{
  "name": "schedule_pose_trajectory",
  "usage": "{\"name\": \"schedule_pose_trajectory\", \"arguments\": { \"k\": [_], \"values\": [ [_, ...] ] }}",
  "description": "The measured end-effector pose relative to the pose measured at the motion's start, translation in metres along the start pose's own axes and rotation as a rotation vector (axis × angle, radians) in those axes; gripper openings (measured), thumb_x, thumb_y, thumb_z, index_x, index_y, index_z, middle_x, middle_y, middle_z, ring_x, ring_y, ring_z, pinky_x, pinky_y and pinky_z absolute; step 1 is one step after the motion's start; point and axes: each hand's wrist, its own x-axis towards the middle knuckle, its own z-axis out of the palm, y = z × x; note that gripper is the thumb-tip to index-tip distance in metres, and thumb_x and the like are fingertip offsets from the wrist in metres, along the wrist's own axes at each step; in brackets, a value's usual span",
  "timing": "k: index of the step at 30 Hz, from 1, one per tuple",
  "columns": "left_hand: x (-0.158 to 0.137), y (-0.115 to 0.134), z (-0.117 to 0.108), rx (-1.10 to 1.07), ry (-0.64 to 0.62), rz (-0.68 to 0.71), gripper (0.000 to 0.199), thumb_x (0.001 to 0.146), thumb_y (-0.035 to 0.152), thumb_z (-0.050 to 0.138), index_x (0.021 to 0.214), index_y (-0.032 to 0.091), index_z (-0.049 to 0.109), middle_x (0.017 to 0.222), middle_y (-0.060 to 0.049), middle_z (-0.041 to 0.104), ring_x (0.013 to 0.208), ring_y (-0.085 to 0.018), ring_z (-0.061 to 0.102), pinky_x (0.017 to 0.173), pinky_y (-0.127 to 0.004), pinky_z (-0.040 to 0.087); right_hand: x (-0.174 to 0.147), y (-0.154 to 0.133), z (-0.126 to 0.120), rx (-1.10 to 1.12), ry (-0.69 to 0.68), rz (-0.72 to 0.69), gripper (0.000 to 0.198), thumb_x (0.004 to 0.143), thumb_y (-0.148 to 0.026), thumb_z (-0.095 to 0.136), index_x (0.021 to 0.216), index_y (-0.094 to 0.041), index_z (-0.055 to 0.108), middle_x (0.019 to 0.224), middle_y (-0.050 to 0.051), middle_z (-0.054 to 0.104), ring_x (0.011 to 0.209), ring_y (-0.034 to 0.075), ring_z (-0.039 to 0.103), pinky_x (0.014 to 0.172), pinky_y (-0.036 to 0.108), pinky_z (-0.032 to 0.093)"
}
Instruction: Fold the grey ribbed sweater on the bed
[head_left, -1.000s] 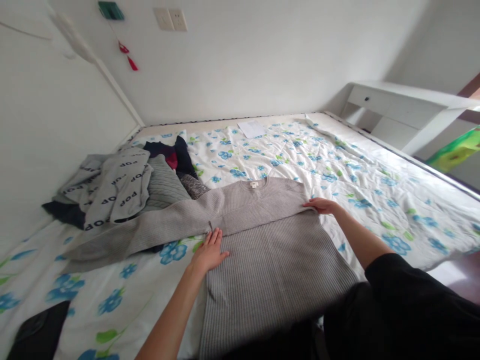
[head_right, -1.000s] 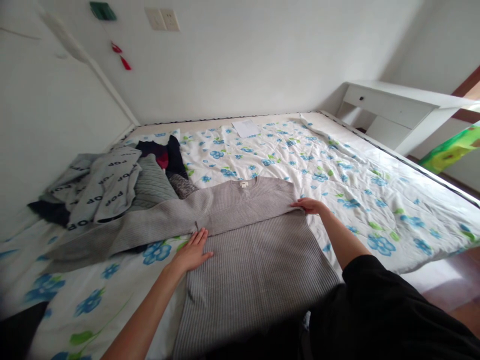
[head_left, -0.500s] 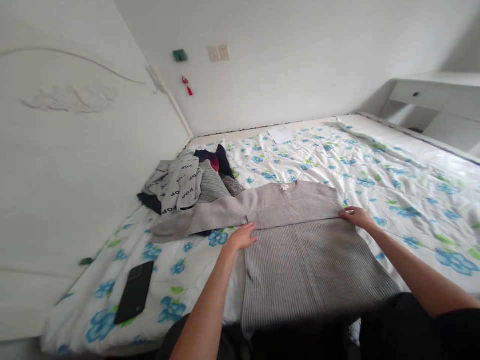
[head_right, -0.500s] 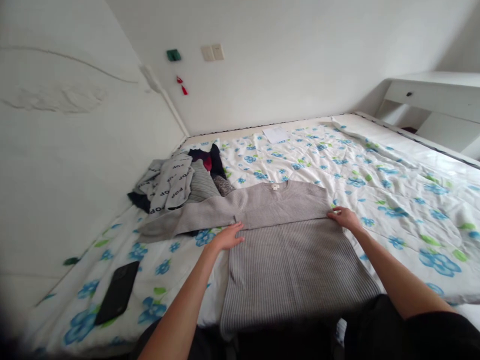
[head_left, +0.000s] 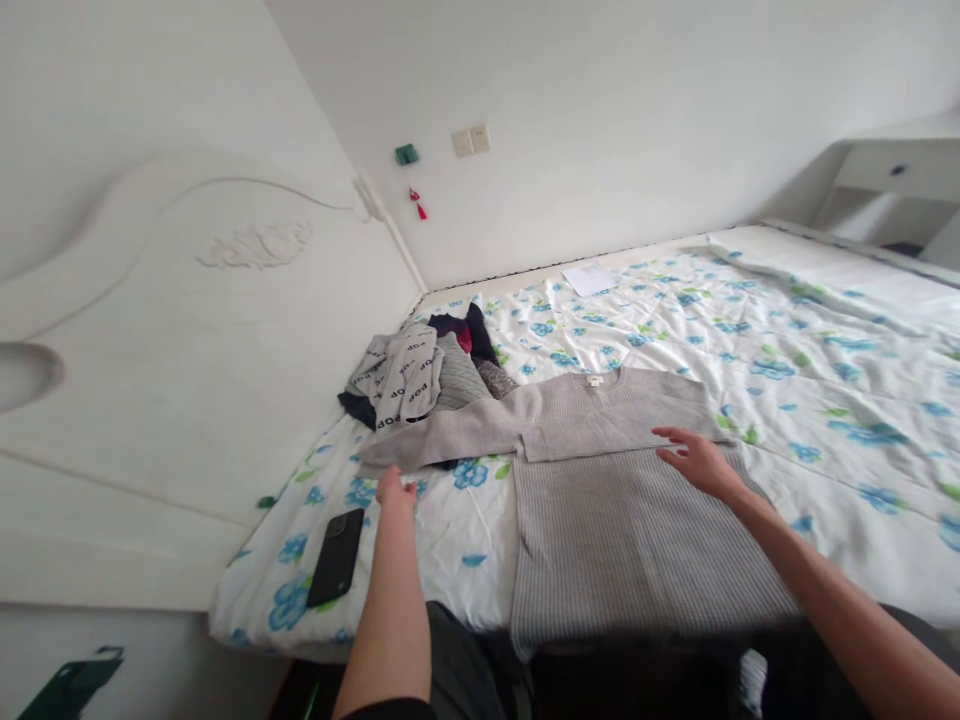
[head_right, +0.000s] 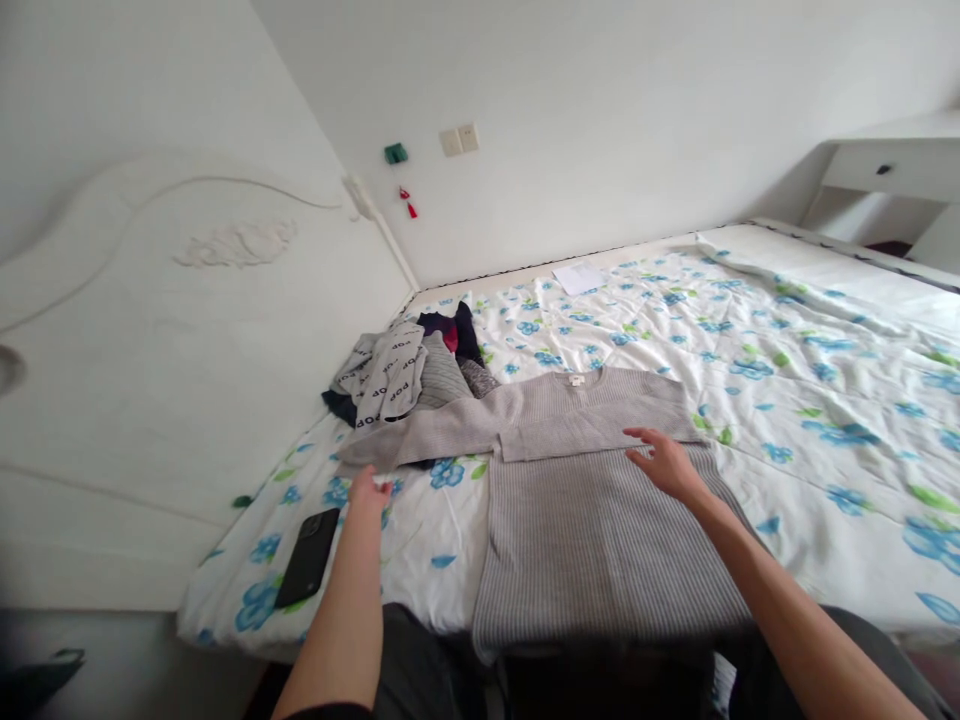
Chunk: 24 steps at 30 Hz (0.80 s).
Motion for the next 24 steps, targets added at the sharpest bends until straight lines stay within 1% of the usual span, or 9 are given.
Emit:
{"name": "schedule_pose_trajectory", "arguments": {
  "k": [6, 9, 11, 13, 15, 17, 19, 22, 24],
  "values": [
    [0.008, 0.003, 0.007, -0.3, -0.02, -0.271, 0.043, 0.101, 0.02, 0.03, 0.126, 0.027, 0.064, 0.1, -0.006, 0.064, 0.105, -0.027, 0.069, 0.093, -0.052, 0.068, 0.014, -0.007, -0.005, 0.015, -0.084, 0.025, 0.034, 0.098, -0.032, 0.074, 0.13, -0.026, 0.084, 0.136, 0.012, 0.083, 0.12, 0.034, 0.081, 0.105, 0.05, 0.068],
    [0.024, 0.014, 0.003, -0.428, 0.04, -0.312, 0.052, 0.102, 0.02, 0.027, 0.145, 0.026, 0.056, 0.117, -0.009, 0.069, 0.119, -0.028, 0.071, 0.1, -0.055, 0.067, 0.018, -0.008, -0.013, -0.015, -0.09, 0.033, 0.032, 0.099, -0.03, 0.074, 0.129, -0.025, 0.085, 0.131, 0.012, 0.084, 0.12, 0.035, 0.081, 0.106, 0.049, 0.067],
    [0.034, 0.031, -0.005, -0.504, 0.102, -0.283, 0.062, 0.102, 0.025, 0.03, 0.163, 0.027, 0.043, 0.143, -0.013, 0.068, 0.141, -0.031, 0.065, 0.108, -0.057, 0.063, 0.02, -0.01, -0.018, -0.037, -0.1, 0.041, 0.032, 0.1, -0.03, 0.073, 0.13, -0.024, 0.085, 0.129, 0.012, 0.085, 0.12, 0.035, 0.081, 0.106, 0.049, 0.066],
    [0.037, 0.059, -0.012, -0.589, 0.165, -0.171, 0.073, 0.102, 0.033, 0.035, 0.175, 0.03, 0.03, 0.17, -0.013, 0.056, 0.16, -0.03, 0.053, 0.118, -0.055, 0.059, 0.022, -0.013, -0.021, -0.046, -0.112, 0.044, 0.033, 0.102, -0.03, 0.072, 0.131, -0.024, 0.085, 0.129, 0.013, 0.085, 0.121, 0.035, 0.081, 0.106, 0.047, 0.066],
    [0.027, 0.097, -0.014, -0.695, 0.136, 0.085, 0.08, 0.1, 0.044, 0.045, 0.178, 0.033, 0.031, 0.184, -0.007, 0.044, 0.168, -0.026, 0.045, 0.127, -0.048, 0.052, 0.023, -0.014, -0.023, -0.048, -0.127, 0.032, 0.033, 0.102, -0.03, 0.071, 0.132, -0.024, 0.085, 0.13, 0.013, 0.085, 0.12, 0.034, 0.081, 0.105, 0.046, 0.066],
    [0.003, 0.138, -0.009, -0.779, -0.087, 0.501, 0.083, 0.095, 0.051, 0.063, 0.175, 0.032, 0.046, 0.187, -0.005, 0.041, 0.173, -0.029, 0.036, 0.137, -0.048, 0.041, 0.024, -0.012, -0.024, -0.05, -0.152, 0.015, 0.032, 0.102, -0.031, 0.072, 0.131, -0.024, 0.085, 0.131, 0.012, 0.085, 0.119, 0.033, 0.082, 0.105, 0.044, 0.066],
    [-0.03, 0.174, 0.003, -0.706, -0.352, 0.783, 0.079, 0.09, 0.053, 0.08, 0.164, 0.031, 0.063, 0.185, -0.005, 0.045, 0.175, -0.033, 0.033, 0.14, -0.05, 0.035, 0.024, -0.006, -0.027, -0.048, -0.2, 0.002, 0.031, 0.101, -0.031, 0.075, 0.129, -0.023, 0.086, 0.131, 0.012, 0.085, 0.116, 0.032, 0.083, 0.105, 0.043, 0.066],
    [-0.071, 0.2, 0.028, -0.491, -0.622, 0.911, 0.057, 0.099, 0.055, 0.077, 0.149, 0.027, 0.078, 0.173, -0.01, 0.061, 0.165, -0.034, 0.051, 0.137, -0.048, 0.041, 0.024, 0.005, -0.03, -0.019, -0.292, 0.01, 0.03, 0.098, -0.033, 0.081, 0.125, -0.021, 0.087, 0.129, 0.013, 0.086, 0.112, 0.032, 0.084, 0.103, 0.04, 0.065],
    [-0.084, 0.193, 0.047, -0.299, -0.653, 0.917, 0.05, 0.104, 0.053, 0.07, 0.145, 0.027, 0.081, 0.165, -0.01, 0.069, 0.156, -0.032, 0.062, 0.135, -0.048, 0.044, 0.027, 0.013, -0.033, -0.012, -0.328, 0.052, 0.028, 0.096, -0.032, 0.083, 0.12, -0.021, 0.088, 0.122, 0.012, 0.087, 0.108, 0.031, 0.084, 0.1, 0.039, 0.066]
  ]
}}
